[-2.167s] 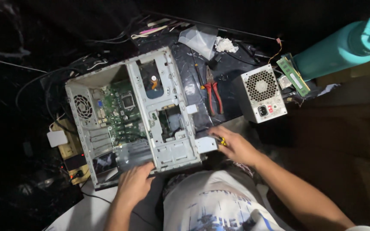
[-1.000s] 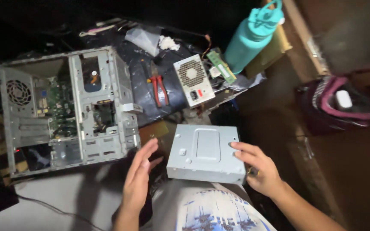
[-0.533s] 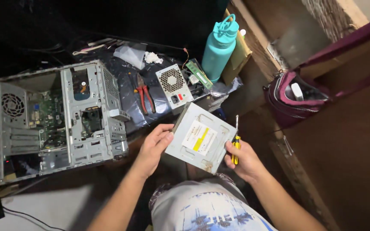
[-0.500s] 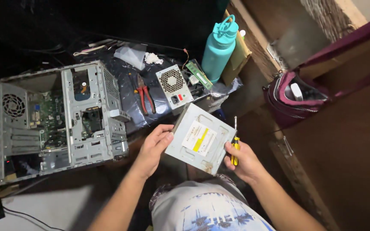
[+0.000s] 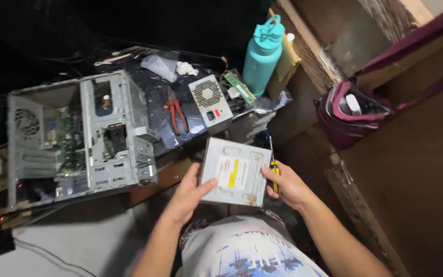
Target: Disassembling a desktop computer case and removing internal components such as the power supply and optical drive.
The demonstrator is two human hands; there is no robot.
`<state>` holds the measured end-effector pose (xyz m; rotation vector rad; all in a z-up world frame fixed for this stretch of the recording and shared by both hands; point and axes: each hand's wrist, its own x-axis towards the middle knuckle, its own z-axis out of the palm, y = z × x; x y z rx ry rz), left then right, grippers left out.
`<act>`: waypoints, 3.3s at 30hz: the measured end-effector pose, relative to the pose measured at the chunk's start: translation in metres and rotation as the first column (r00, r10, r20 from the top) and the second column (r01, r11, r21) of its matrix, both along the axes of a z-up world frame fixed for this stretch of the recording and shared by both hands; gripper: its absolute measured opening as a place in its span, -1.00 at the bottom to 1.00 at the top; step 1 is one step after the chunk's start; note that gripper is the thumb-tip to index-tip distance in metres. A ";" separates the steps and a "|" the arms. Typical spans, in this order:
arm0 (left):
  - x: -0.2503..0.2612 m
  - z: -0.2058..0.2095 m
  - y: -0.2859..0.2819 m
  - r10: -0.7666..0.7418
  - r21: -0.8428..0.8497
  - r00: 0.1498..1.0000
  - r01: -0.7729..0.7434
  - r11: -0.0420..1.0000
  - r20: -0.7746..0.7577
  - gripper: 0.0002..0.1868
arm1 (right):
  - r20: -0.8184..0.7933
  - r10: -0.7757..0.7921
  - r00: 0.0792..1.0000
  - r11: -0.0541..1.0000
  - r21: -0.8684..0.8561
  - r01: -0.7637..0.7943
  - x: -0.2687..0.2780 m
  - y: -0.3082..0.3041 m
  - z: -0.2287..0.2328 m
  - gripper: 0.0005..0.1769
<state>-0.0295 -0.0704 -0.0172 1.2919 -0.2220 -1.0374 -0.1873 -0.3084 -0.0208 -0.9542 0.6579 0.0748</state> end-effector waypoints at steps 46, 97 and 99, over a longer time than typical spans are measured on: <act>0.045 -0.082 0.078 0.130 0.270 0.781 -0.360 0.893 0.611 -0.17 | -0.174 -0.345 0.922 0.098 -0.984 -0.149 0.481 0.046 -0.133 -0.40; -0.063 -0.047 -0.055 0.241 -0.009 0.960 -0.245 0.970 -0.139 -0.32 | 0.307 -0.063 0.949 0.287 -0.906 0.312 0.020 -0.013 -0.064 -0.78; -0.056 -0.045 -0.055 0.233 -0.016 0.965 -0.236 0.972 -0.120 -0.33 | 0.338 -0.053 0.940 0.269 -0.901 0.340 0.028 -0.008 -0.052 -0.76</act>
